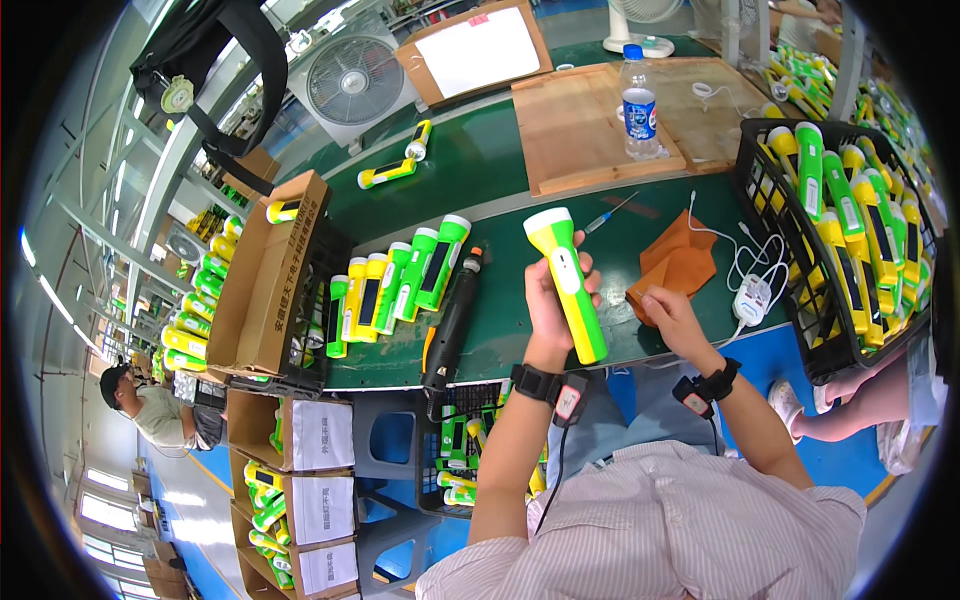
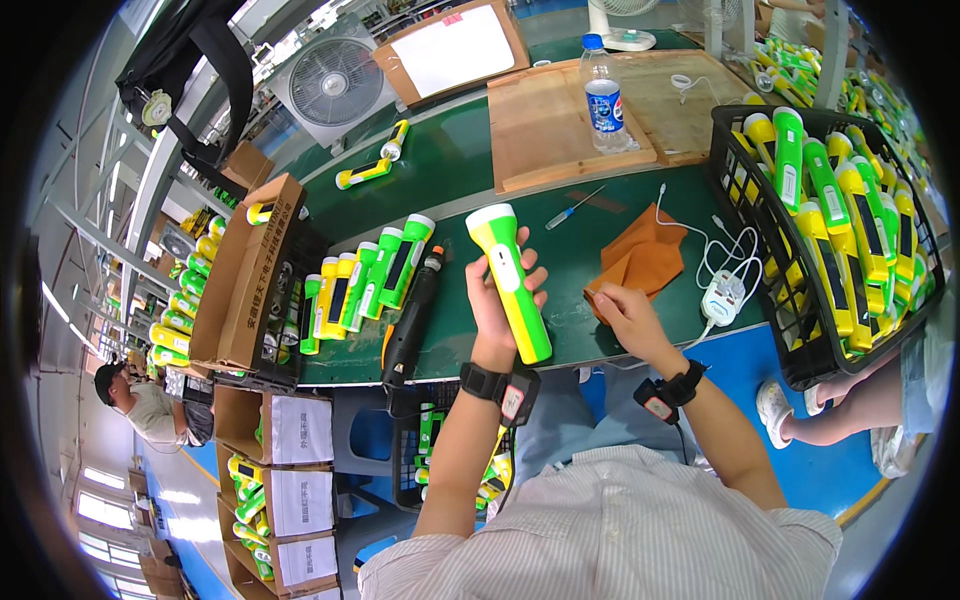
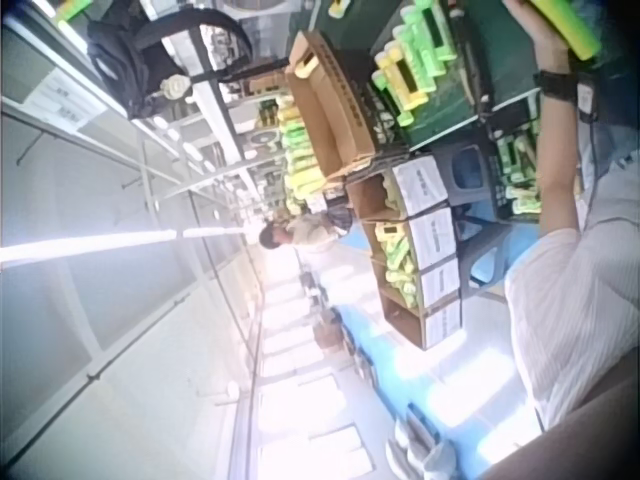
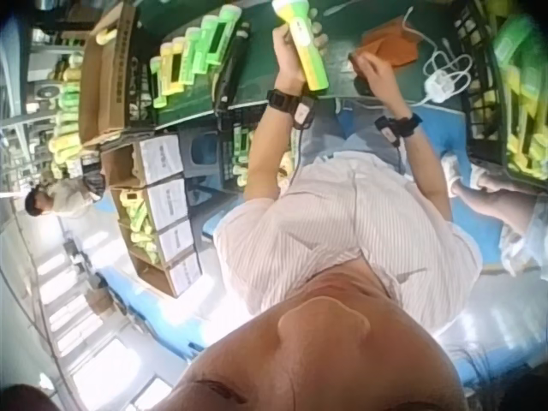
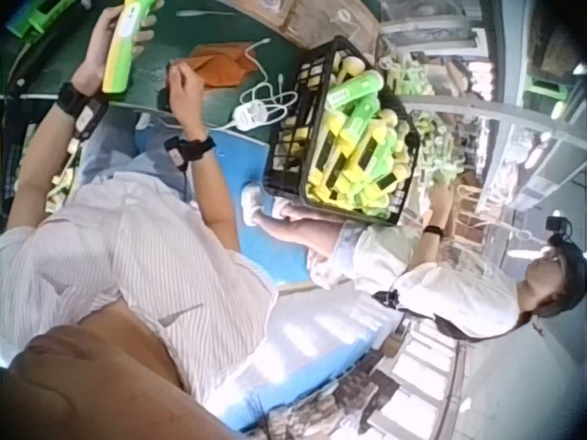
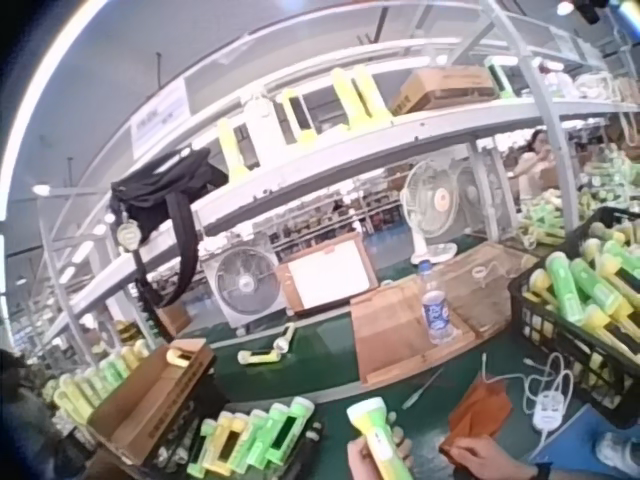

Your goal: Assembling, inspecting, and testing handheld flashlights at a factory workstation.

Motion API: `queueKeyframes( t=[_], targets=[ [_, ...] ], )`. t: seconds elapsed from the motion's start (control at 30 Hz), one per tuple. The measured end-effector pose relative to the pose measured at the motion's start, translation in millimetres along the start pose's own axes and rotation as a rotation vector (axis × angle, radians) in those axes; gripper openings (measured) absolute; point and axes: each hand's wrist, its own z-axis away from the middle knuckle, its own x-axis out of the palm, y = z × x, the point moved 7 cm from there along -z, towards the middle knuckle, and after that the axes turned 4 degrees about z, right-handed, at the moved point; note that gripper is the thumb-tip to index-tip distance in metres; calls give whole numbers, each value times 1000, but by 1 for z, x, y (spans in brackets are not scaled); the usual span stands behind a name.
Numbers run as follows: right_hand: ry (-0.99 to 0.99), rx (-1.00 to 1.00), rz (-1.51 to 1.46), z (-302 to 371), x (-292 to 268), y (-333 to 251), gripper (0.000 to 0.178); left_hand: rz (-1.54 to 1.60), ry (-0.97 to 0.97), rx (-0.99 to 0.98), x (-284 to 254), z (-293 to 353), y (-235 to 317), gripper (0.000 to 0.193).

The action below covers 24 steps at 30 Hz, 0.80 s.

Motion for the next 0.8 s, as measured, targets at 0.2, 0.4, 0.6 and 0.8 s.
queueKeyframes(
  t=[0.2,0.4,0.6,0.8],
  targets=[
    [-18,-1,5,3,1,-2,26,-35,-71,-8,-11,-41,5,54],
    [-28,7,77,4,4,-5,21,32,-34,16,-34,-54,1,50],
    [28,19,280,2,3,-10,19,81,1,45,-43,-59,5,46],
    [181,-216,506,-14,19,-75,49,116,-19,57,-42,-58,6,47]
  ],
)
